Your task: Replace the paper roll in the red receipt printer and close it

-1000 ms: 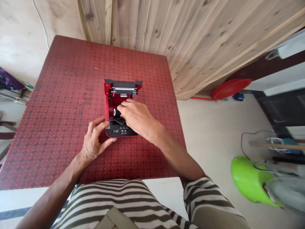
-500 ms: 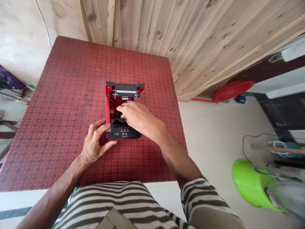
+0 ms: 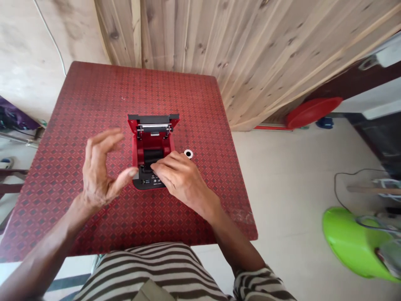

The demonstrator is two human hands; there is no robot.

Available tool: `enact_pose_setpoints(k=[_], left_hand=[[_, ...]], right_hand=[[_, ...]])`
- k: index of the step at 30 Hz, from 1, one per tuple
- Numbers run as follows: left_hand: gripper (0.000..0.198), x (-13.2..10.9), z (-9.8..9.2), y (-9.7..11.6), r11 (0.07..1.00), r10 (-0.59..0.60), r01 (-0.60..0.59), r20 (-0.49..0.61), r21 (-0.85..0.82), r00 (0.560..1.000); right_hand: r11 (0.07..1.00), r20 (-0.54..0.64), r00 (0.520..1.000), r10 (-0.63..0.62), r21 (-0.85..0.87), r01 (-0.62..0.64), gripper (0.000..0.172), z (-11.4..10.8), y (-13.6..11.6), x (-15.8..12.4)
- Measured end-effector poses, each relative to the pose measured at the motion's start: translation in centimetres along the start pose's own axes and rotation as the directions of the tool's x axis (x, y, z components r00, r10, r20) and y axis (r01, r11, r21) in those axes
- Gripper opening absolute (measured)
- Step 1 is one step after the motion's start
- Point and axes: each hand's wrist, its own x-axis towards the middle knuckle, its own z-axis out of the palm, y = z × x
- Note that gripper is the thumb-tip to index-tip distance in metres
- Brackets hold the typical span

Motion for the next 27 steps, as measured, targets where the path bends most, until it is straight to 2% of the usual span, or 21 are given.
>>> enact_pose_setpoints(k=[2,3,6,9,12,16,22,27], left_hand=[[0.071,3.2,0.5,-0.8,0.993,0.084,-0.085,0.01,0.082,0.996],[0.07,4.6,0.8,-1.1,0.991,0.077,-0.082,0.049,0.109,0.996],[0.074,6.7,1.9,-1.8,0.991,0.076,-0.095,0.198,0.09,0.977],[0.07,5.3,1.9,-1.6,0.995,0.074,-0.088,0.27,0.039,0.96],[0.066,2.2,1.3,-1.1,0.988,0.152,-0.157,0.303,-0.008,0.941],[0.078,-1.0,1.3,-1.0,0.972,0.227,-0.233,0.332,-0.023,0.916],[0.088,-2.0,2.4,-1.3,0.963,0.259,-0.268,0.261,-0.003,0.93],[0.085,-2.0,2.6,-1.4,0.961,0.269,-0.278,0.247,0.002,0.931]], right_hand=[[0.997,-0.062,0.998,-0.015,-0.082,0.01,0.026,0.4,-0.3,-0.4],[0.993,-0.1,0.995,-0.02,-0.116,0.008,0.026,0.5,-0.4,-0.7],[0.985,-0.213,0.977,-0.023,-0.173,-0.015,0.025,1.1,-0.8,-1.3],[0.982,-0.284,0.958,-0.036,-0.186,-0.019,0.022,1.7,-1.2,-1.9],[0.983,-0.263,0.964,-0.045,-0.186,-0.005,0.023,2.1,-1.4,-2.3],[0.986,-0.232,0.973,-0.017,-0.163,-0.022,0.024,2.4,-1.4,-2.4],[0.983,-0.255,0.967,-0.011,-0.179,-0.036,0.022,2.3,-1.5,-2.5],[0.994,-0.208,0.977,0.047,-0.089,-0.067,0.024,1.8,-1.7,-2.5]])
